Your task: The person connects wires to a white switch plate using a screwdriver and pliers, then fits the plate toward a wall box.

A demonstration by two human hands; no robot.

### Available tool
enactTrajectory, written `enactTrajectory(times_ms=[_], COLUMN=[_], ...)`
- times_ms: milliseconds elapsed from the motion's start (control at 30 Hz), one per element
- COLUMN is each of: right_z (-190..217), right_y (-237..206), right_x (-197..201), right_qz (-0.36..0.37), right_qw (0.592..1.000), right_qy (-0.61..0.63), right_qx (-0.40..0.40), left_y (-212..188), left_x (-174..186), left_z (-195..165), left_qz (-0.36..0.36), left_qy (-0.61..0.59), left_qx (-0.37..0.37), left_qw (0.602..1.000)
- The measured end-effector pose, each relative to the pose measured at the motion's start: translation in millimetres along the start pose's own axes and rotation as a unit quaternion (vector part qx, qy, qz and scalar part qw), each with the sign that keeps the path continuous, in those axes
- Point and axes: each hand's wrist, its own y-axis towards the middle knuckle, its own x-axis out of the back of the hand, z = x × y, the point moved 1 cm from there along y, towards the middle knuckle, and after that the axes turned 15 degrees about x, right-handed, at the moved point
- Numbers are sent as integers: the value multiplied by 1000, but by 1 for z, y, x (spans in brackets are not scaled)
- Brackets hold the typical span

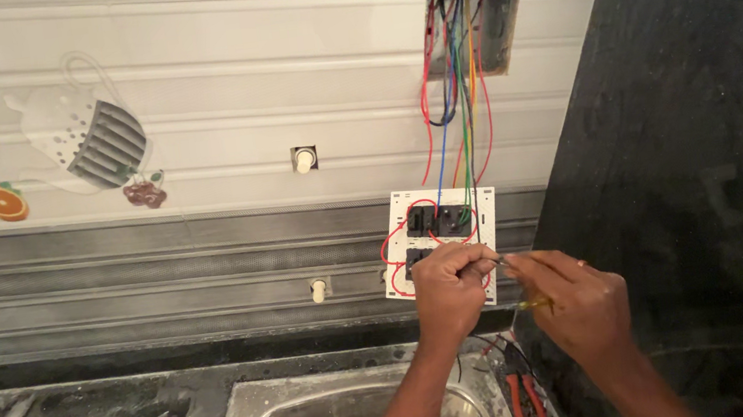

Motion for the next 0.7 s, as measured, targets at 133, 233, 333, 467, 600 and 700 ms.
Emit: enactTrajectory(times_ms=[133,233,333,467,600,700], right_z=[-12,-28,-35,-23,2,4], right_y=[-19,-38,-52,-41,-17,-8], right_x=[-16,-53,-58,-44,-15,-10], right_qz=[1,7,-19,-43,-29,-15], right_qw=[1000,824,730,769,994,1000], right_qy=[-5,381,470,448,62,6], right_qx=[29,-420,-495,-455,-80,-18], left_y=[-1,-2,-2,0,1,0], left_x=[-2,-4,-5,-2,1,-2], left_z=[1,3,5,6,4,1], left_qz=[6,12,-5,-13,-3,3], left_qy=[-8,-26,-2,-7,-9,-15], left_qx=[15,26,2,-2,-21,-7], left_qw=[1000,999,1000,1000,1000,1000])
